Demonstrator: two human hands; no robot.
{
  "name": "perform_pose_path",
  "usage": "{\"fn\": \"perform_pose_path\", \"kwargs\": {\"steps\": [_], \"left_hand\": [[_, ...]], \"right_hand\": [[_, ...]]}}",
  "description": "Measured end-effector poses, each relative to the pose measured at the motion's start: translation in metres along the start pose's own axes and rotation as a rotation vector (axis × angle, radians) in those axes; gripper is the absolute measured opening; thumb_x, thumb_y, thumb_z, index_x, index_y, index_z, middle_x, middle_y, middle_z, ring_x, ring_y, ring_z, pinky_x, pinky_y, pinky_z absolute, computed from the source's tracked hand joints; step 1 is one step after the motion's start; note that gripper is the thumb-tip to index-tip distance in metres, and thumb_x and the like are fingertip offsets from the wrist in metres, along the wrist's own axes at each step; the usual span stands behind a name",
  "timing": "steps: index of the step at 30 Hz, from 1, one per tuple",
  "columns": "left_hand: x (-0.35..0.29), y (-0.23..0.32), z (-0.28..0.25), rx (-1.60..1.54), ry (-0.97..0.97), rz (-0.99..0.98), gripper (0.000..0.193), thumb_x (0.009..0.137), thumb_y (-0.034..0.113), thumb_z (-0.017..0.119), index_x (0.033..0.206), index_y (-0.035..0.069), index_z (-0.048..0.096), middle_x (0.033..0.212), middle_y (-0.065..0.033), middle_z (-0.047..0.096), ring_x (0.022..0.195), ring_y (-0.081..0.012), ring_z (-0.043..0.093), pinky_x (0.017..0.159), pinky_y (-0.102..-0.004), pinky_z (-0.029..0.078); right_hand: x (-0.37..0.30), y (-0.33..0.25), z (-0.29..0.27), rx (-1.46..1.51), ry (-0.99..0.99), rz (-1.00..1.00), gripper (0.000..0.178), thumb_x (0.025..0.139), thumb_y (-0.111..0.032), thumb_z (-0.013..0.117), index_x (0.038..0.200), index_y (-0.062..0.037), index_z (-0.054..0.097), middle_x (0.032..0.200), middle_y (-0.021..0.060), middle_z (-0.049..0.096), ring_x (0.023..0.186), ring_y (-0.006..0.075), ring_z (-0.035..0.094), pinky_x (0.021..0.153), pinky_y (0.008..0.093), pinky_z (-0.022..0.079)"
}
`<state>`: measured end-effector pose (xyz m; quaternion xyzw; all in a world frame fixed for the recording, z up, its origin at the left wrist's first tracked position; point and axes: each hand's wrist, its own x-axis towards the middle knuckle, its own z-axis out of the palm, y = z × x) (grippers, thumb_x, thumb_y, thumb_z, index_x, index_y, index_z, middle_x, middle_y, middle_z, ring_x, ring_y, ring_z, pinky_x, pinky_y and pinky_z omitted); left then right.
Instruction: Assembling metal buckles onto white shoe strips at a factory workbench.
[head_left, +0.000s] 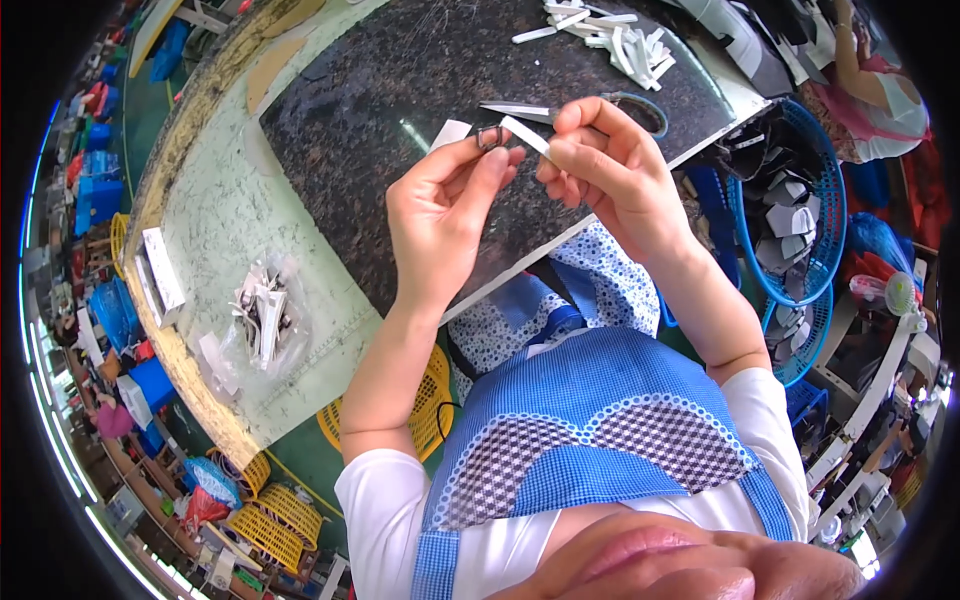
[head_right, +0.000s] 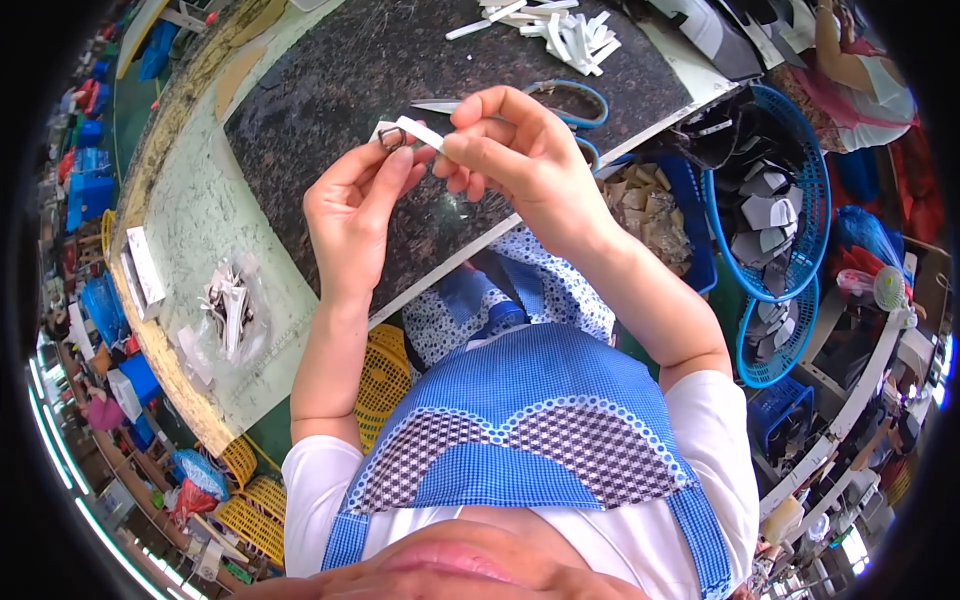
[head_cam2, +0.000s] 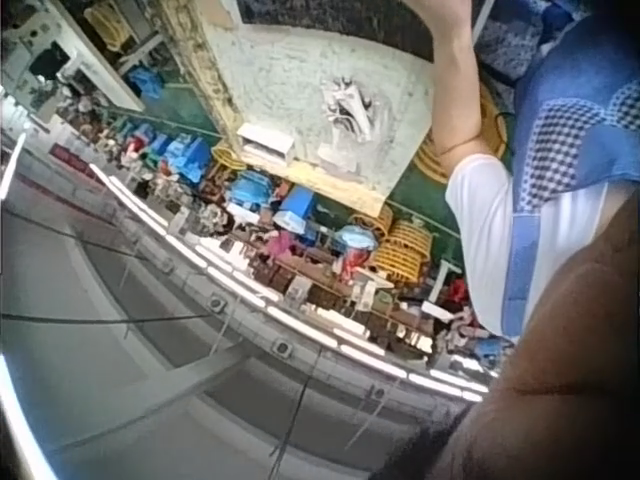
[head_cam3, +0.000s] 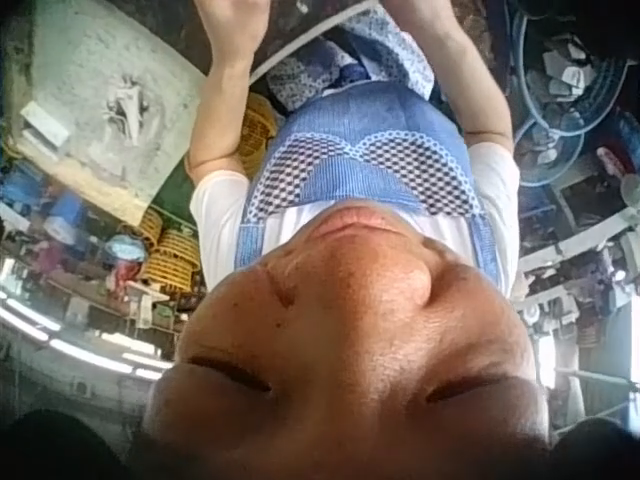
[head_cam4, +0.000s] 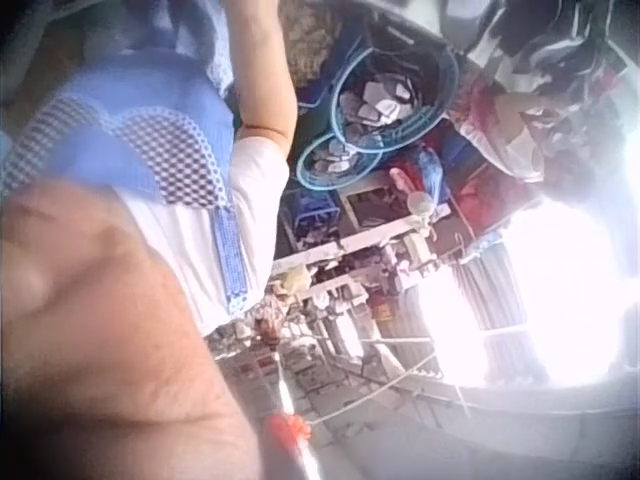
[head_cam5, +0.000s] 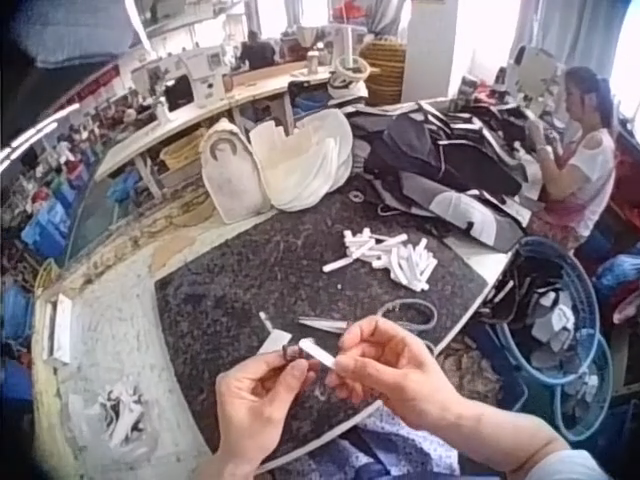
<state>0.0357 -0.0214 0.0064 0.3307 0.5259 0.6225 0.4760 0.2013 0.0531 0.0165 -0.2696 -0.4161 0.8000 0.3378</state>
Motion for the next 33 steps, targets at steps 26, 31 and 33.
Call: {"fn": "perform_pose_path", "kwargs": {"steps": [26, 31, 33], "left_hand": [[-0.015, -0.003, 0.003, 0.383, -0.111, 0.234, 0.017, 0.096, 0.012, 0.063, 0.102, -0.003, 0.068, 0.085, -0.0077, 0.071, 0.076, -0.0104, 0.069, 0.067, -0.0226, 0.054], [-0.019, -0.008, 0.001, 0.443, -0.149, 0.156, 0.016, 0.095, 0.014, 0.064, 0.102, 0.001, 0.069, 0.083, -0.0066, 0.071, 0.068, -0.0087, 0.066, 0.058, -0.0214, 0.051], [-0.021, -0.012, -0.002, 0.526, -0.221, 0.225, 0.015, 0.093, 0.014, 0.066, 0.102, 0.002, 0.069, 0.087, -0.0062, 0.071, 0.068, -0.0095, 0.066, 0.056, -0.0217, 0.050]], "right_hand": [[-0.001, 0.001, -0.013, -0.303, -0.118, -0.138, 0.024, 0.094, -0.015, 0.066, 0.111, 0.0023, 0.067, 0.096, 0.0048, 0.070, 0.089, 0.0095, 0.066, 0.079, 0.0235, 0.053], [-0.002, -0.001, -0.014, -0.462, -0.140, -0.153, 0.018, 0.091, -0.012, 0.069, 0.101, 0.0033, 0.068, 0.089, 0.0057, 0.070, 0.082, 0.0102, 0.067, 0.075, 0.0232, 0.054], [-0.006, -0.006, -0.015, -0.595, -0.134, -0.147, 0.013, 0.088, -0.009, 0.070, 0.092, 0.0033, 0.068, 0.085, 0.0059, 0.069, 0.079, 0.0094, 0.066, 0.072, 0.0239, 0.053]]}}
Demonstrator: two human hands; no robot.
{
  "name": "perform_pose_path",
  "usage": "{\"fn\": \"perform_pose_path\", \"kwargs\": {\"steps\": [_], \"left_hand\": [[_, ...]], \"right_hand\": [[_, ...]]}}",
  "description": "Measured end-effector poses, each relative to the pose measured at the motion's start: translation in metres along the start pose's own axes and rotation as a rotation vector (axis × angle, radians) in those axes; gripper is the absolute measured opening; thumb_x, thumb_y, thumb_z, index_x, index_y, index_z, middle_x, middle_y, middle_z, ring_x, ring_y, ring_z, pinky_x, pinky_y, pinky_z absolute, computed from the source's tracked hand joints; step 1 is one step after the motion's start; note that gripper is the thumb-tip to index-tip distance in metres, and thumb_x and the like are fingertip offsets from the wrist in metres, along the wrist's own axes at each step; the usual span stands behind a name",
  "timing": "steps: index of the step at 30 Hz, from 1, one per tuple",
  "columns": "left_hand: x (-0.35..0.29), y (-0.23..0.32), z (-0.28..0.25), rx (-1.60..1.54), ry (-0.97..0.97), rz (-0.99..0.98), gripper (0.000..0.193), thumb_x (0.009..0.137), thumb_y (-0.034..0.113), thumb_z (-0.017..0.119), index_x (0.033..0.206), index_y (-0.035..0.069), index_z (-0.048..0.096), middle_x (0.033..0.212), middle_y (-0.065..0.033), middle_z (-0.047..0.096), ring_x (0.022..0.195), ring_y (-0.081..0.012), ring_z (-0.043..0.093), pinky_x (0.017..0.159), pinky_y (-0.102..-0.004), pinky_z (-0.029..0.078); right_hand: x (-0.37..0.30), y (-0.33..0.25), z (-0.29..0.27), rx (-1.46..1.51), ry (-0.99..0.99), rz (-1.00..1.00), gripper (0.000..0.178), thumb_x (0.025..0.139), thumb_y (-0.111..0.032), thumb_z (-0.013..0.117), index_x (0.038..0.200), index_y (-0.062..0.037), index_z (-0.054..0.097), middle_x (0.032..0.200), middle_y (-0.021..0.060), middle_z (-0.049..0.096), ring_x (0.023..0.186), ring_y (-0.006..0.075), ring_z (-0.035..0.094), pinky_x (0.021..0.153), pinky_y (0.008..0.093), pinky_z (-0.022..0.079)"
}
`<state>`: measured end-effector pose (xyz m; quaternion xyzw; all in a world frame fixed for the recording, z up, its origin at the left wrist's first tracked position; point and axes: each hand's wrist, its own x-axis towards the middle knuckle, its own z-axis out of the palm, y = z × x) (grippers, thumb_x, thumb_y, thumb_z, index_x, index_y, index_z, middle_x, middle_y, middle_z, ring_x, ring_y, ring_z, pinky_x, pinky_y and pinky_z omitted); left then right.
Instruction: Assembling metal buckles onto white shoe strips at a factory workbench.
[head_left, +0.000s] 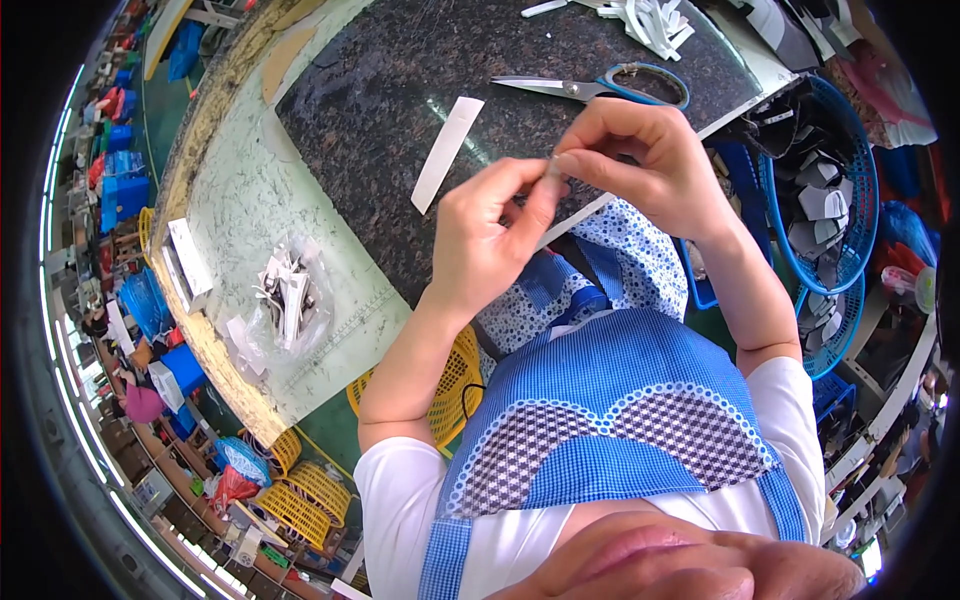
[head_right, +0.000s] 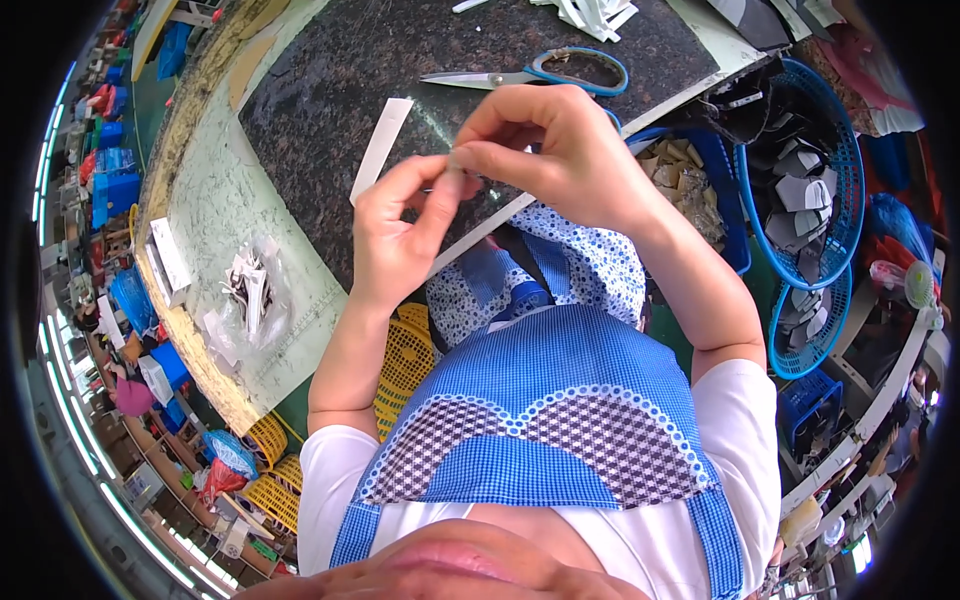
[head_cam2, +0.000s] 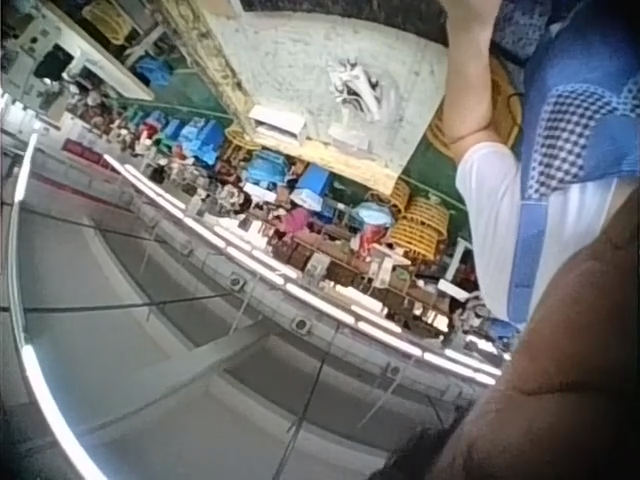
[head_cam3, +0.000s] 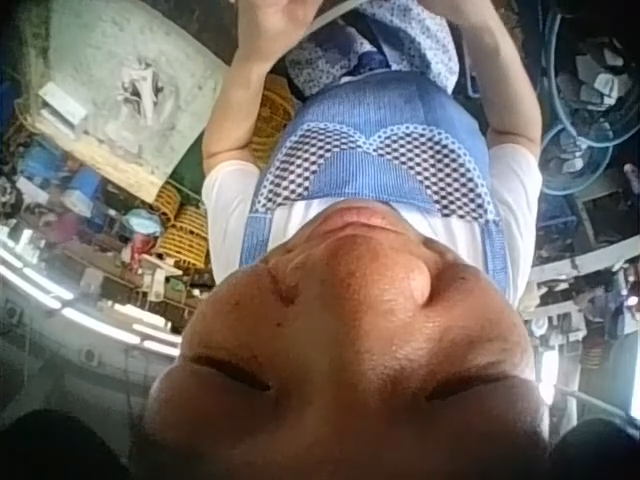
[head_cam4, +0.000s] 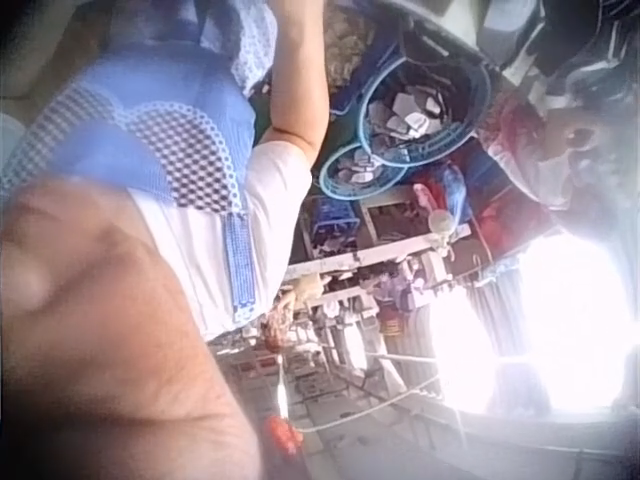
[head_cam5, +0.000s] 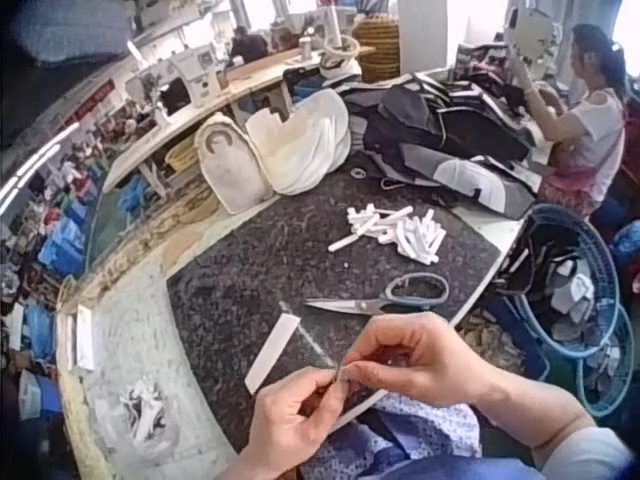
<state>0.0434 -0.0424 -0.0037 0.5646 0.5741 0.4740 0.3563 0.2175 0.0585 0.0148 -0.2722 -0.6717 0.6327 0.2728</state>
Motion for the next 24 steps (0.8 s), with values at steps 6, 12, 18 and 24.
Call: {"fn": "perform_pose_path", "kwargs": {"steps": [6, 12, 18, 24], "left_hand": [[0.026, -0.034, -0.041, 0.701, 0.384, 0.176, 0.025, 0.088, 0.019, 0.072, 0.106, 0.003, 0.068, 0.102, -0.0108, 0.069, 0.080, -0.0165, 0.069, 0.060, -0.0260, 0.053], [0.027, -0.025, -0.028, -0.006, 0.197, -0.166, 0.016, 0.095, 0.011, 0.063, 0.102, -0.003, 0.063, 0.102, -0.0124, 0.071, 0.087, -0.0156, 0.070, 0.077, -0.0267, 0.058], [0.022, 0.013, -0.005, -0.516, 0.010, -0.318, 0.019, 0.100, 0.012, 0.056, 0.103, -0.005, 0.064, 0.092, -0.0091, 0.071, 0.083, -0.0109, 0.068, 0.074, -0.0225, 0.056], [0.017, 0.012, 0.000, -0.474, -0.077, -0.296, 0.020, 0.100, 0.012, 0.056, 0.106, -0.005, 0.065, 0.090, -0.0066, 0.071, 0.083, -0.0089, 0.067, 0.074, -0.0214, 0.054]], "right_hand": [[-0.022, -0.005, -0.004, -0.202, 0.013, -0.044, 0.008, 0.085, -0.006, 0.071, 0.089, 0.0005, 0.069, 0.082, 0.0046, 0.066, 0.074, 0.0099, 0.063, 0.069, 0.0249, 0.052], [-0.020, -0.001, 0.005, -0.147, -0.078, -0.081, 0.009, 0.083, -0.006, 0.072, 0.088, 0.0015, 0.069, 0.082, 0.0049, 0.065, 0.074, 0.0115, 0.063, 0.068, 0.0261, 0.051], [-0.004, 0.002, 0.008, -0.112, 0.122, -0.158, 0.009, 0.086, -0.006, 0.071, 0.091, 0.0016, 0.069, 0.082, 0.0046, 0.065, 0.071, 0.0090, 0.061, 0.064, 0.0240, 0.049], [-0.009, 0.005, 0.005, -0.232, 0.218, -0.257, 0.008, 0.086, -0.002, 0.070, 0.091, 0.0025, 0.068, 0.081, 0.0063, 0.062, 0.068, 0.0123, 0.063, 0.062, 0.0253, 0.050]]}}
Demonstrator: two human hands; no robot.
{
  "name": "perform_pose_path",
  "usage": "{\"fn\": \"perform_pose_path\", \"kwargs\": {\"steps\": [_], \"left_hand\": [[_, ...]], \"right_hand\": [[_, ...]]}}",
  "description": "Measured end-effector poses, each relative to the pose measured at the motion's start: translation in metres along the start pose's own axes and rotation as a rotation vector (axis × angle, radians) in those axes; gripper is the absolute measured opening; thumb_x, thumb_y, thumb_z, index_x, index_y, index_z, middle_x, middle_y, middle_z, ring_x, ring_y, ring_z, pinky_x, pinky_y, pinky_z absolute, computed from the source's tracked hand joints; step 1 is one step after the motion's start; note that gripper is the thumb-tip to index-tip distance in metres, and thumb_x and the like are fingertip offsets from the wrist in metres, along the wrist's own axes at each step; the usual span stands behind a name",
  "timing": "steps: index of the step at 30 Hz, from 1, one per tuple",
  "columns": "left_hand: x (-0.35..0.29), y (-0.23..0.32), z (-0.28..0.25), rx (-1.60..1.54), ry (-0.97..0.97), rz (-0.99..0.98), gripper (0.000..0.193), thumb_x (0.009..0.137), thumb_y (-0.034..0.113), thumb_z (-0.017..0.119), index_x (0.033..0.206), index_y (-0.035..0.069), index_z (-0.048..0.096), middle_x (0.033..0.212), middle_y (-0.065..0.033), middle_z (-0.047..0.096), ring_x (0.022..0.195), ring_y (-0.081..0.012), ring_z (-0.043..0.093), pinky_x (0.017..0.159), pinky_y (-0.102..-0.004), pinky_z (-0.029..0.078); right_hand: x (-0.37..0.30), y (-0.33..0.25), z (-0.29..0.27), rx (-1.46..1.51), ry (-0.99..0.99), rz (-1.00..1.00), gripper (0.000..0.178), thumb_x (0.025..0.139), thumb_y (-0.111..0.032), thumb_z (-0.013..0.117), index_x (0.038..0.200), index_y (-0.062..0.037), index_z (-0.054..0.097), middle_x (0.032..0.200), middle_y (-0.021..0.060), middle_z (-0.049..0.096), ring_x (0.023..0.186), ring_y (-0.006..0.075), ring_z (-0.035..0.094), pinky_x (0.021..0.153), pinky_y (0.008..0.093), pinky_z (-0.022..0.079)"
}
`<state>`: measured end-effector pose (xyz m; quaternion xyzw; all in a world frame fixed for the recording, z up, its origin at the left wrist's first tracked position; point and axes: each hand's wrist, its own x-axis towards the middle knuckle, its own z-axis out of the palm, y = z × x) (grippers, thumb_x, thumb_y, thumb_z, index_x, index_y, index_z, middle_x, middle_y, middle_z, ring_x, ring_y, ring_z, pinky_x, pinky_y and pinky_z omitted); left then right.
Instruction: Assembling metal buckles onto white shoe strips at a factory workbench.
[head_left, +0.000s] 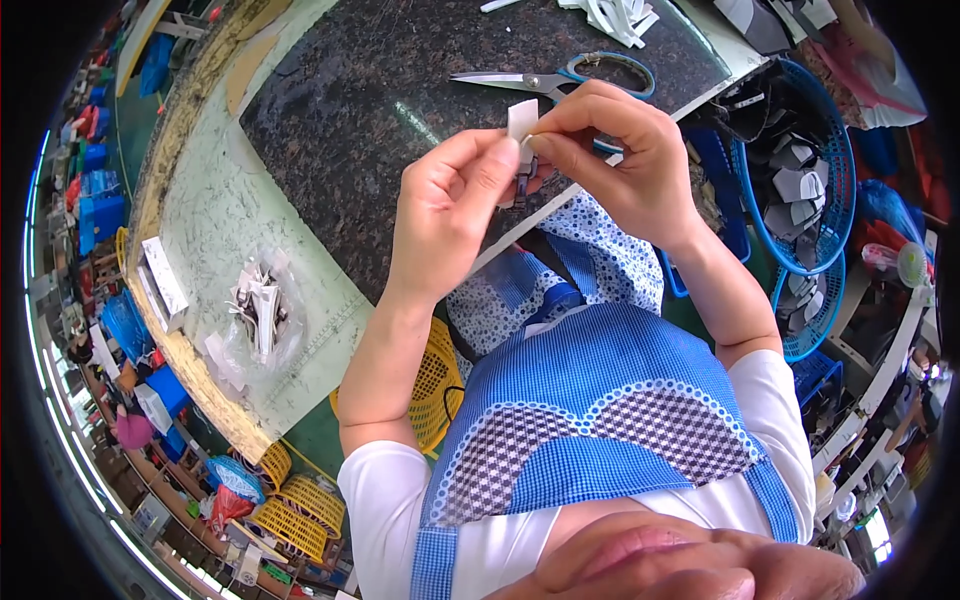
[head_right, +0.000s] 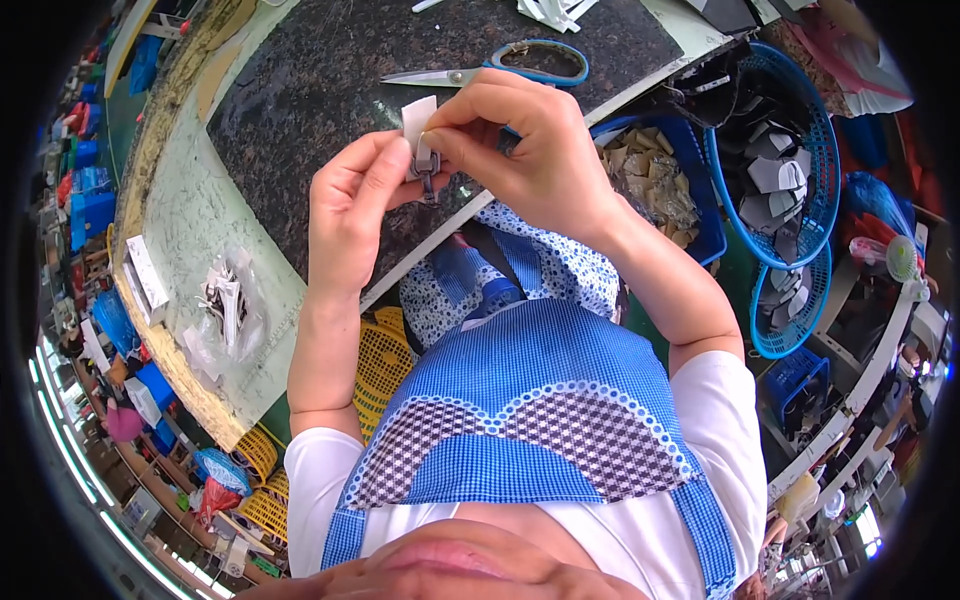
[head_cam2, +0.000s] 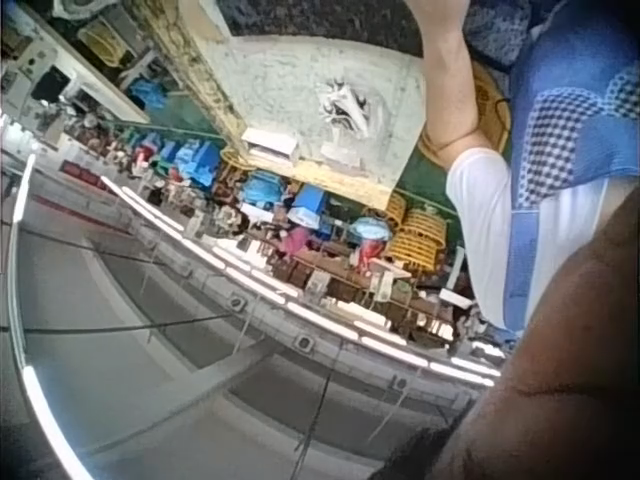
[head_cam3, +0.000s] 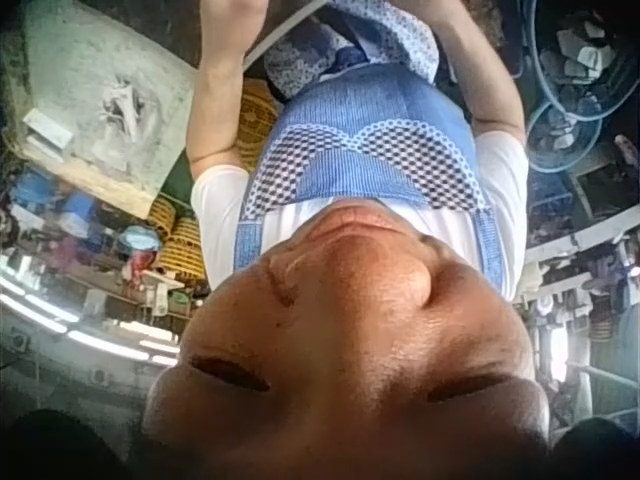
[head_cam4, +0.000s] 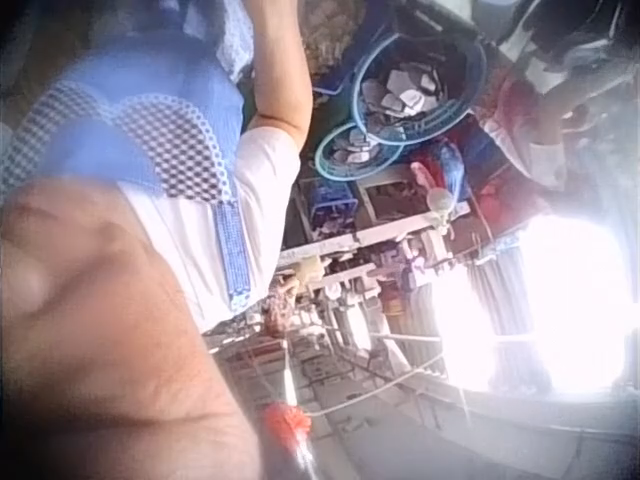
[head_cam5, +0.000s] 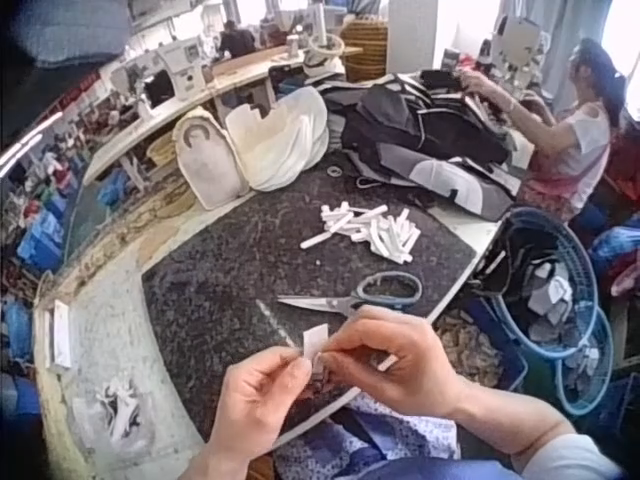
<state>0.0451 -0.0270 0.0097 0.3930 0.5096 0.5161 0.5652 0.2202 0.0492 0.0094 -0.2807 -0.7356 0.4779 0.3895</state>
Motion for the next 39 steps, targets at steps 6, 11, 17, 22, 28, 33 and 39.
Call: {"fn": "perform_pose_path", "kwargs": {"steps": [6, 11, 17, 22, 28, 33, 39], "left_hand": [[-0.003, -0.001, 0.007, 0.109, 0.021, 0.107, 0.018, 0.096, 0.009, 0.062, 0.106, -0.006, 0.065, 0.095, -0.0093, 0.072, 0.087, -0.0112, 0.068, 0.079, -0.0230, 0.055], [-0.005, 0.003, 0.006, 0.119, -0.007, 0.095, 0.018, 0.096, 0.009, 0.062, 0.106, -0.005, 0.066, 0.094, -0.0099, 0.072, 0.086, -0.0125, 0.070, 0.076, -0.0237, 0.056], [-0.002, -0.006, 0.009, 0.219, 0.057, 0.151, 0.015, 0.093, 0.009, 0.065, 0.102, -0.003, 0.069, 0.085, -0.0080, 0.073, 0.080, -0.0117, 0.070, 0.069, -0.0231, 0.056], [0.004, -0.016, 0.027, 0.204, 0.124, 0.277, 0.010, 0.093, 0.004, 0.064, 0.103, 0.003, 0.066, 0.084, -0.0036, 0.071, 0.073, -0.0074, 0.067, 0.064, -0.0217, 0.052], [0.004, -0.019, 0.023, 0.214, -0.088, 0.364, 0.004, 0.095, 0.001, 0.059, 0.094, 0.005, 0.060, 0.086, -0.0004, 0.065, 0.073, -0.0048, 0.061, 0.066, -0.0203, 0.049], [0.008, -0.020, 0.023, 0.488, -0.210, 0.554, 0.005, 0.094, 0.000, 0.058, 0.096, 0.005, 0.059, 0.086, -0.0032, 0.066, 0.074, -0.0081, 0.061, 0.066, -0.0226, 0.049], [-0.003, -0.008, 0.034, 0.122, -0.121, 0.088, 0.019, 0.095, 0.012, 0.062, 0.109, -0.001, 0.060, 0.090, -0.0061, 0.069, 0.081, -0.0089, 0.066, 0.070, -0.0224, 0.051]], "right_hand": [[-0.002, -0.001, -0.002, -0.154, -0.003, -0.067, 0.009, 0.086, -0.004, 0.071, 0.092, 0.0019, 0.067, 0.080, 0.0055, 0.061, 0.070, 0.0129, 0.063, 0.064, 0.0244, 0.050], [0.000, 0.008, 0.000, 0.293, 0.087, 0.152, 0.015, 0.090, -0.013, 0.071, 0.096, 0.0006, 0.066, 0.085, 0.0018, 0.063, 0.074, 0.0070, 0.059, 0.066, 0.0214, 0.048], [-0.005, -0.004, -0.006, 0.526, -0.144, 0.444, 0.023, 0.095, -0.020, 0.066, 0.099, 0.0034, 0.064, 0.083, 0.0010, 0.065, 0.076, 0.0046, 0.059, 0.069, 0.0210, 0.049], [-0.029, -0.005, 0.005, 0.169, 0.076, 0.257, 0.015, 0.094, -0.012, 0.066, 0.097, 0.0025, 0.065, 0.082, 0.0021, 0.065, 0.075, 0.0058, 0.059, 0.065, 0.0238, 0.050], [-0.030, -0.007, -0.026, 0.186, 0.080, 0.197, 0.020, 0.092, -0.014, 0.067, 0.104, 0.0021, 0.067, 0.087, 0.0039, 0.069, 0.076, 0.0070, 0.062, 0.067, 0.0228, 0.051], [-0.024, -0.011, -0.034, -0.185, -0.135, 0.002, 0.016, 0.084, -0.008, 0.067, 0.098, -0.0002, 0.065, 0.081, 0.0100, 0.064, 0.071, 0.0209, 0.064, 0.063, 0.0306, 0.051], [-0.033, -0.003, -0.031, -0.174, 0.020, -0.025, 0.009, 0.086, -0.002, 0.061, 0.093, 0.0018, 0.057, 0.079, 0.0149, 0.058, 0.071, 0.0310, 0.060, 0.061, 0.0361, 0.048]]}}
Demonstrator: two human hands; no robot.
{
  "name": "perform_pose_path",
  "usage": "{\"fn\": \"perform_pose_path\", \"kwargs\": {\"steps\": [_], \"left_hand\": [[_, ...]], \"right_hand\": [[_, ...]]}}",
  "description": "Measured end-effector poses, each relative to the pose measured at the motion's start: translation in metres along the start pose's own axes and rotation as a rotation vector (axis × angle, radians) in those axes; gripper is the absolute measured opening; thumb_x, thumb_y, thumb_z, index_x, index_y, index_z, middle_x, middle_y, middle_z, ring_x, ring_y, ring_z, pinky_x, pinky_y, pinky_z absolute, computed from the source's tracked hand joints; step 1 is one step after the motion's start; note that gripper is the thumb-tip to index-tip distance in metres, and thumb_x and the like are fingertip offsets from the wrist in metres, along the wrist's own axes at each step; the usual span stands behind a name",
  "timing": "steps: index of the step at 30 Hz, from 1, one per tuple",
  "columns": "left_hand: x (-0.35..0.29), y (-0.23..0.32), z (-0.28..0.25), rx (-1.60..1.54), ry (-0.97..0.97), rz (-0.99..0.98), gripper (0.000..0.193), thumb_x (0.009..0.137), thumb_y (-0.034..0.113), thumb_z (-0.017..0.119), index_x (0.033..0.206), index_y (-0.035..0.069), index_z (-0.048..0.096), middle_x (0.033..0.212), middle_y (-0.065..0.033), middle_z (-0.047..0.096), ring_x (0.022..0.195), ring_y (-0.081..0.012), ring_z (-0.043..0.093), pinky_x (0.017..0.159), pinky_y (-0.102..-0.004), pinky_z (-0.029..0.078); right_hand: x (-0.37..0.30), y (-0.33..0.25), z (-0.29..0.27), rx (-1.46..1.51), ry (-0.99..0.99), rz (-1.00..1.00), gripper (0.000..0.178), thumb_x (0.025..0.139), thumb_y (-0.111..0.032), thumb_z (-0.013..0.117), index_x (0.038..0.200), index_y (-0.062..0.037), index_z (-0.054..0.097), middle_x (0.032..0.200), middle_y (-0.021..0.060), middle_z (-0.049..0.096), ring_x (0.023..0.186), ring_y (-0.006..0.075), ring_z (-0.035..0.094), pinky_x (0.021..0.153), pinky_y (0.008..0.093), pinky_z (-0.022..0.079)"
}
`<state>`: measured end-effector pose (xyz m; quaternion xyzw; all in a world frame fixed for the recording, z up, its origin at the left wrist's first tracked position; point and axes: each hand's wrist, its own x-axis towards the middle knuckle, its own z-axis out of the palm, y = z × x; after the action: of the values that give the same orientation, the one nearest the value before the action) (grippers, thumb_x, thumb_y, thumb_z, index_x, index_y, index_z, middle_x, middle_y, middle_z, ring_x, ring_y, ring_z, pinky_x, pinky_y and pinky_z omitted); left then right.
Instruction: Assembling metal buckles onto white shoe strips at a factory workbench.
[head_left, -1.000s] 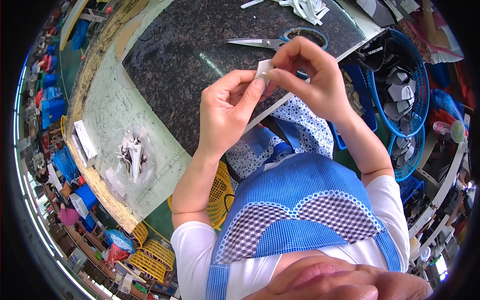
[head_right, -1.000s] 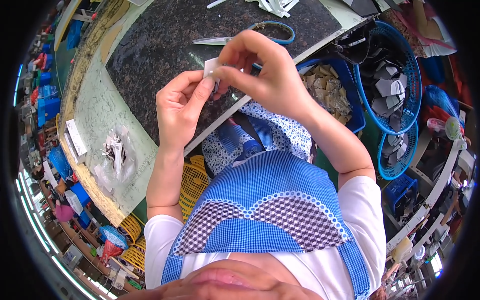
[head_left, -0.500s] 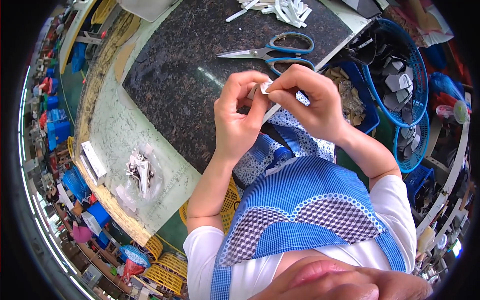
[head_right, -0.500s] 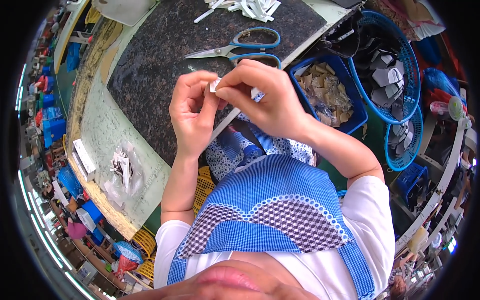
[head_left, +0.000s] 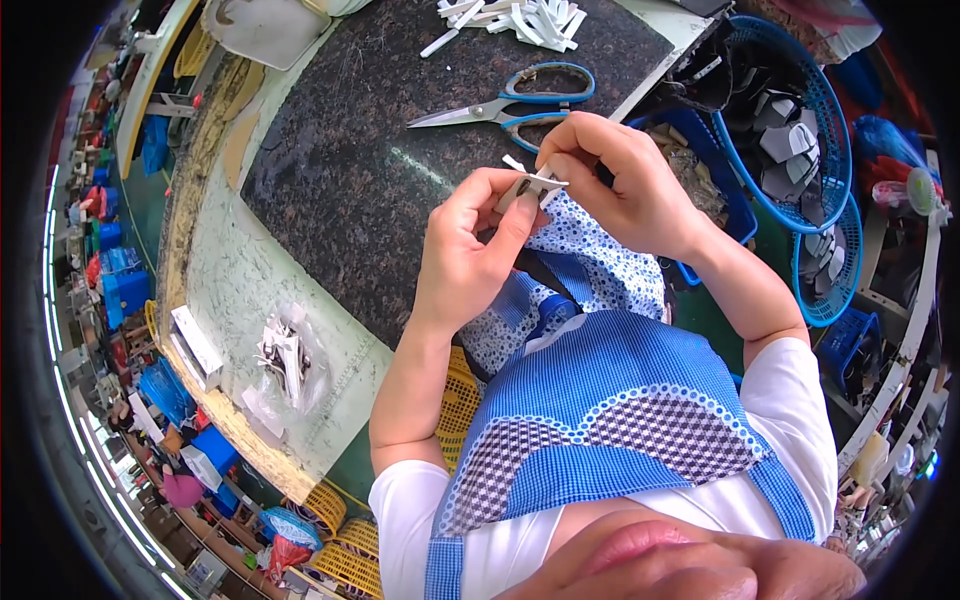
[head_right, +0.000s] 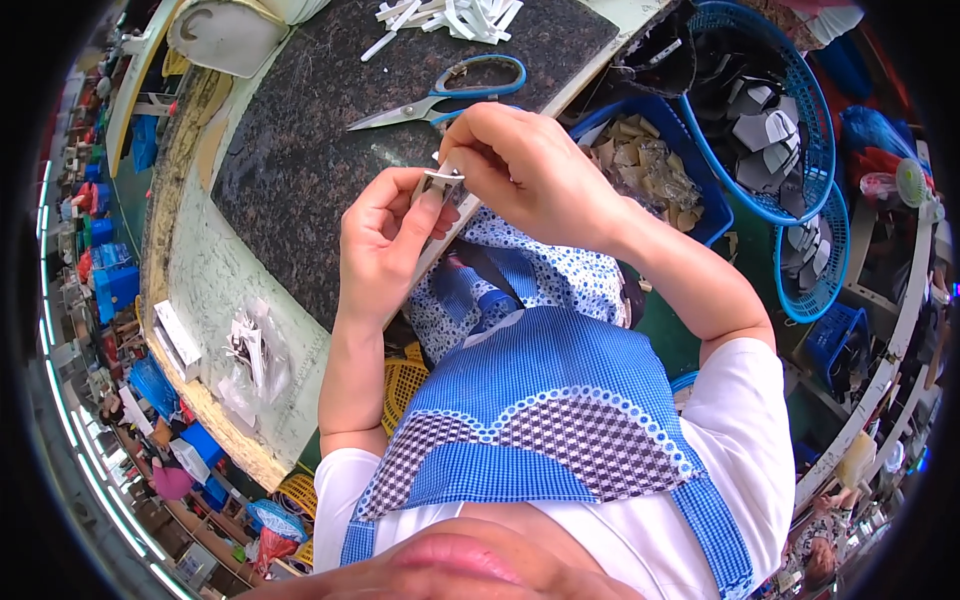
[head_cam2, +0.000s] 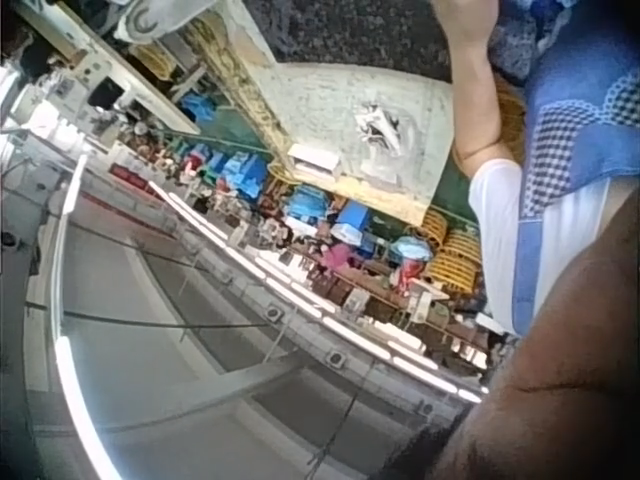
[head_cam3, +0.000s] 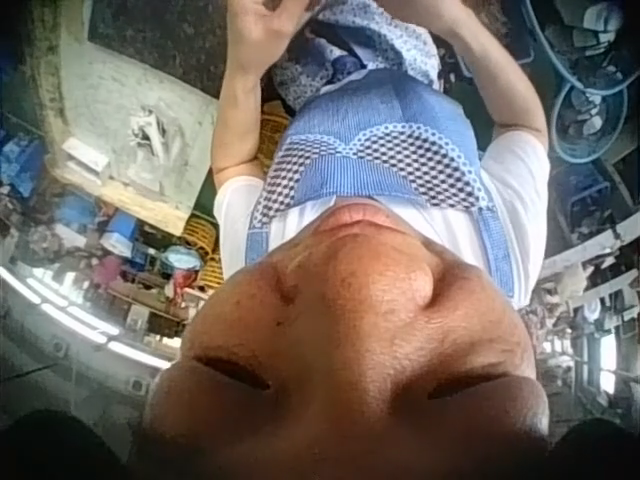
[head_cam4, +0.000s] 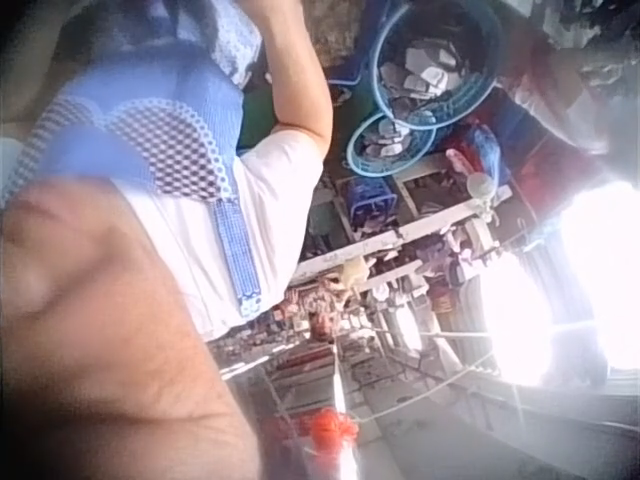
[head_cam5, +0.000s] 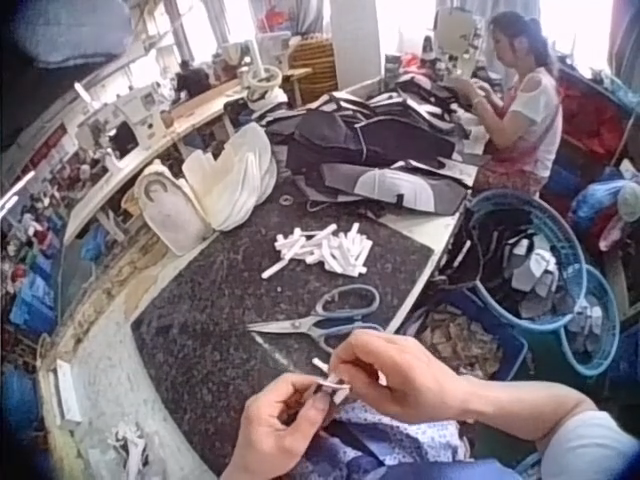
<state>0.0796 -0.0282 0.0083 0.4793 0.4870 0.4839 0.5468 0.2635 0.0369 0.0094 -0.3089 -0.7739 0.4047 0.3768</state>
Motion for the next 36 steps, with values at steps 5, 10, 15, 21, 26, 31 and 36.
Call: {"fn": "perform_pose_path", "kwargs": {"steps": [5, 10, 15, 21, 26, 31, 36], "left_hand": [[0.000, -0.002, -0.002, 0.104, -0.022, -0.061, 0.018, 0.096, 0.017, 0.063, 0.103, 0.001, 0.063, 0.082, -0.0038, 0.070, 0.075, -0.0081, 0.066, 0.068, -0.0224, 0.052], [0.001, -0.002, -0.001, 0.140, -0.023, -0.039, 0.018, 0.095, 0.018, 0.066, 0.100, 0.001, 0.064, 0.078, -0.0021, 0.069, 0.070, -0.0045, 0.062, 0.063, -0.0203, 0.050], [0.002, -0.005, -0.009, 0.192, -0.057, -0.016, 0.017, 0.092, 0.016, 0.068, 0.095, 0.000, 0.065, 0.071, 0.0010, 0.064, 0.065, -0.0025, 0.059, 0.056, -0.0195, 0.047], [0.002, 0.008, -0.019, 0.163, -0.116, -0.117, 0.017, 0.090, 0.014, 0.071, 0.097, -0.001, 0.065, 0.077, -0.0016, 0.067, 0.066, -0.0052, 0.062, 0.058, -0.0215, 0.050], [-0.005, 0.015, -0.055, -0.005, -0.173, -0.225, 0.017, 0.085, 0.008, 0.075, 0.097, -0.001, 0.066, 0.082, -0.0067, 0.071, 0.066, -0.0060, 0.062, 0.058, -0.0198, 0.049], [-0.005, 0.000, -0.054, -0.463, 0.106, -0.124, 0.014, 0.084, 0.011, 0.077, 0.088, 0.003, 0.065, 0.079, -0.0043, 0.067, 0.061, -0.0044, 0.057, 0.052, -0.0159, 0.041], [0.004, -0.003, -0.060, -0.627, 0.073, -0.079, 0.009, 0.087, 0.009, 0.071, 0.085, 0.004, 0.063, 0.106, -0.0103, 0.064, 0.070, -0.0068, 0.060, 0.052, -0.0166, 0.042]], "right_hand": [[-0.005, 0.006, -0.001, 0.379, 0.135, 0.204, 0.018, 0.095, -0.015, 0.064, 0.096, 0.0032, 0.062, 0.079, 0.0022, 0.063, 0.071, 0.0055, 0.054, 0.061, 0.0242, 0.046], [-0.005, -0.005, -0.002, 0.278, -0.074, 0.256, 0.020, 0.094, -0.018, 0.066, 0.091, 0.0013, 0.062, 0.072, -0.0007, 0.059, 0.066, 0.0025, 0.049, 0.056, 0.0218, 0.041], [-0.010, 0.003, -0.003, 0.393, -0.164, 0.291, 0.019, 0.095, -0.018, 0.066, 0.096, 0.0013, 0.063, 0.083, 0.0011, 0.060, 0.076, 0.0050, 0.053, 0.066, 0.0211, 0.044], [0.002, 0.008, -0.007, 0.319, -0.309, 0.225, 0.020, 0.094, -0.016, 0.067, 0.102, 0.0010, 0.061, 0.086, 0.0016, 0.061, 0.081, 0.0068, 0.057, 0.074, 0.0226, 0.048], [0.005, 0.013, -0.013, 0.527, -0.251, 0.355, 0.021, 0.095, -0.016, 0.066, 0.103, 0.0021, 0.060, 0.088, 0.0007, 0.060, 0.083, 0.0043, 0.056, 0.075, 0.0207, 0.047], [0.009, 0.012, 0.005, 0.669, -0.208, 0.355, 0.021, 0.097, -0.017, 0.063, 0.106, 0.0014, 0.058, 0.092, 0.0000, 0.058, 0.085, 0.0042, 0.054, 0.076, 0.0209, 0.047], [0.026, 0.026, 0.009, 0.466, -0.309, 0.169, 0.022, 0.096, -0.019, 0.064, 0.105, 0.0009, 0.061, 0.092, 0.0026, 0.062, 0.083, 0.0085, 0.057, 0.073, 0.0254, 0.048]]}}
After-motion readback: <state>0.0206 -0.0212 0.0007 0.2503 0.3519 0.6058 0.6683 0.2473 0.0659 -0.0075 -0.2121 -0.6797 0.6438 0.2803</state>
